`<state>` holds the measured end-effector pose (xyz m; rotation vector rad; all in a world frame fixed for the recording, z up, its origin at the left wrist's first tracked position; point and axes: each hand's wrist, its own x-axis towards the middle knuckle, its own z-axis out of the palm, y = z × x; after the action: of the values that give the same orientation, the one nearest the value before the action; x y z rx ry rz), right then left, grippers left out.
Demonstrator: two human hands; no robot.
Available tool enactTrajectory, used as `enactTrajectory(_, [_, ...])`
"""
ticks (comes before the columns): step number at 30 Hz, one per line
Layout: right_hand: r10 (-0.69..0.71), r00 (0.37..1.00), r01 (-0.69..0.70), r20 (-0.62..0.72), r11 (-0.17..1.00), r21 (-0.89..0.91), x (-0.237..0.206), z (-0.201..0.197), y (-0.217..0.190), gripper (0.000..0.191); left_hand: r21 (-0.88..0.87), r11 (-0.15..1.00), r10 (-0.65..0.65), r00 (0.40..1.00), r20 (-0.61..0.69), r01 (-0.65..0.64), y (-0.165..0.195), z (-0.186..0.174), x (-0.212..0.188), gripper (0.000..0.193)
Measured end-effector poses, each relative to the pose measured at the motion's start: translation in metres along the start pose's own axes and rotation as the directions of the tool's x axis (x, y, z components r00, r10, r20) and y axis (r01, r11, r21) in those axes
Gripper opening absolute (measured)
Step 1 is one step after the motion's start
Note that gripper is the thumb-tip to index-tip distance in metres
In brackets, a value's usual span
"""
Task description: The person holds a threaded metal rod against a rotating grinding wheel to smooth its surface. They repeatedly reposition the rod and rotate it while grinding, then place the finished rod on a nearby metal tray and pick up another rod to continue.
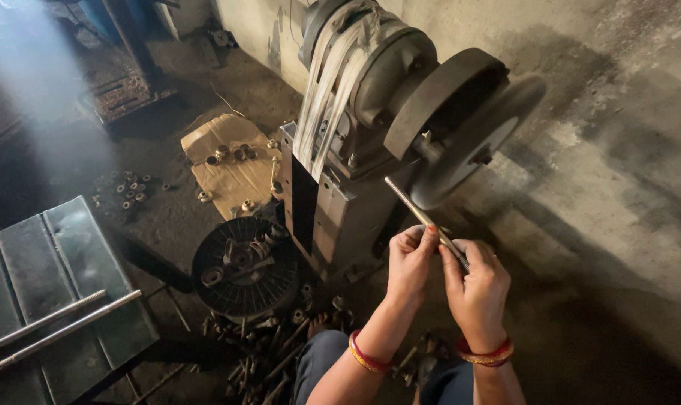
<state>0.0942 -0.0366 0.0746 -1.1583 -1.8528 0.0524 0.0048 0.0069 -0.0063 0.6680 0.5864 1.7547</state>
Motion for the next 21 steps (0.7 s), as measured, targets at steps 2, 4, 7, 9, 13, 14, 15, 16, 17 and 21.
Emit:
enactTrajectory(2, [0.024, 1.000, -0.024, -0.004, 0.999, 0.028, -0.001, 0.000, 0.001, 0.016, 0.000, 1.000, 0.017, 1.000, 0.014, -0.017, 0.001, 0.001, -0.002, 0.032])
enactTrajectory(4, [0.073, 0.997, -0.074, 0.006, 0.996, 0.049, -0.001, 0.001, 0.004, 0.018, 0.005, 1.000, 0.013, 1.000, 0.016, -0.013, 0.002, 0.002, -0.002, 0.031])
enactTrajectory(7, [0.167, 0.985, -0.170, 0.044, 0.981, 0.089, -0.003, 0.003, 0.008, 0.020, 0.024, 1.000, -0.020, 1.000, 0.002, 0.020, 0.005, 0.003, -0.002, 0.029])
enactTrajectory(9, [0.200, 0.978, -0.207, 0.066, 0.969, 0.137, -0.003, 0.005, 0.012, 0.021, 0.037, 0.999, -0.028, 1.000, 0.000, 0.028, 0.006, 0.004, 0.000, 0.028])
enactTrajectory(13, [0.302, 0.947, -0.321, 0.109, 0.886, 0.334, -0.004, 0.009, 0.020, 0.022, -0.009, 1.000, -0.006, 0.999, 0.033, 0.006, 0.006, 0.005, -0.001, 0.031])
enactTrajectory(14, [0.315, 0.940, -0.341, 0.129, 0.870, 0.357, -0.004, 0.009, 0.023, 0.022, -0.005, 1.000, -0.008, 0.999, 0.035, 0.008, 0.006, 0.004, -0.002, 0.031])
enactTrajectory(15, [0.328, 0.932, -0.361, 0.151, 0.852, 0.380, -0.003, 0.009, 0.025, 0.022, -0.001, 1.000, -0.010, 0.999, 0.037, 0.010, 0.006, 0.004, -0.002, 0.032])
enactTrajectory(16, [0.355, 0.917, -0.398, 0.181, 0.826, 0.398, -0.003, 0.009, 0.026, 0.024, 0.011, 1.000, -0.006, 0.999, 0.032, 0.006, 0.006, 0.004, -0.002, 0.031])
enactTrajectory(17, [0.381, 0.900, -0.435, 0.211, 0.799, 0.416, -0.004, 0.009, 0.028, 0.026, 0.024, 1.000, -0.003, 1.000, 0.027, 0.003, 0.006, 0.004, -0.002, 0.031])
enactTrajectory(21, [0.446, 0.849, -0.528, 0.283, 0.713, 0.461, -0.005, 0.010, 0.031, 0.029, -0.005, 1.000, -0.010, 1.000, 0.025, 0.010, 0.003, 0.003, -0.001, 0.030])
